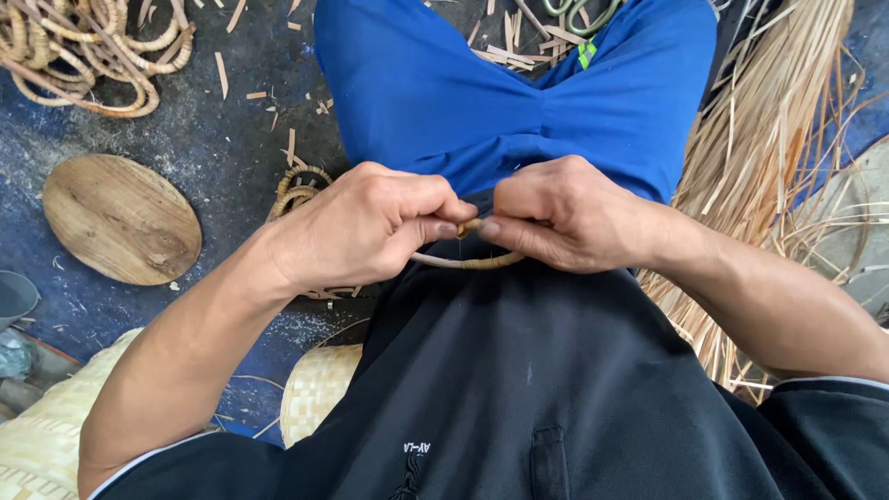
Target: Wrapping thin rattan strips around curved wooden frames to create basket handles or furniture components.
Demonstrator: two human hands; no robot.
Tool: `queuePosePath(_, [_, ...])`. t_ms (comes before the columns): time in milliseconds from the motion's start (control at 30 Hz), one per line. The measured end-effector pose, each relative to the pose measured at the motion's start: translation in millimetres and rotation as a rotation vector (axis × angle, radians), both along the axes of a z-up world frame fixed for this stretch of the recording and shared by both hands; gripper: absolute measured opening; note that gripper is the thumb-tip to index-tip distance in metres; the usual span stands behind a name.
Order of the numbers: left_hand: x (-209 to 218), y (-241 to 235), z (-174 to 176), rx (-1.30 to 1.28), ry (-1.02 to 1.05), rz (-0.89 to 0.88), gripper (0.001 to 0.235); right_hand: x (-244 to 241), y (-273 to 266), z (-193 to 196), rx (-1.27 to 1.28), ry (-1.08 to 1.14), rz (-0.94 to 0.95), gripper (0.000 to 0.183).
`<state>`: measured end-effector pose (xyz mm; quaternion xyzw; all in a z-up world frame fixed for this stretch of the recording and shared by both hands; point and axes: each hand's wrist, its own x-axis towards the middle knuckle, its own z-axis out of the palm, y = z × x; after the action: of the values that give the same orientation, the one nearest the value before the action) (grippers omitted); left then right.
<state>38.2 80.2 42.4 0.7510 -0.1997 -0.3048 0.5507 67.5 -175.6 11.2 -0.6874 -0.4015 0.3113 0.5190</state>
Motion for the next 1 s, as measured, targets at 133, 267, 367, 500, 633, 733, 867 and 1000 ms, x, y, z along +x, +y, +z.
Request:
queuePosePath(133, [-3.9,-3.2,-2.6,-0.050,-0.032,-0.011,0.011,-6.7,-10.1,-1.7,0.001,-0.054,-0.017,0.041])
queuePosePath(267, [-3.5,-8.3,0.0,-0.031,-0.006,0.001,0.010,-10.8,-20.8,-8.4,-0.010,-0.013,-0.031,0.040])
queuePosePath(367, [-2.0,-10.9,-2.7,0.002,0.005,0.001,0.008,-14.0,-29.4,-14.3,-0.083,0.004,-0.041,0.041])
queuePosePath(500, [11.4,-15.5,7.3,0.200,-0.042,-0.018,0.012,0.5,-30.8,-2.5,-0.150,-0.067,-0.109,0.022])
queuePosePath(633, [4.4,-3.7,7.1,0.046,-0.124,0.012,0.006,13.9,-29.9,48.4,-0.213,-0.286,-0.301,0.020])
queuePosePath(733, [5.4,-7.5,13.6,0.094,-0.122,0.027,0.011,3.8,-29.7,48.9,-0.233,-0.530,-0.227,0.026])
queuePosePath(867, [6.8,-11.1,16.8,0.093,-0.220,-0.012,0.010,-3.6,-23.5,44.7,-0.316,-0.346,-0.103,0.022])
queuePosePath(1000, [5.1,-13.6,19.1,0.160,-0.294,-0.033,0.016,12.2,-2.0,59.7,-0.550,0.240,0.041,0.024])
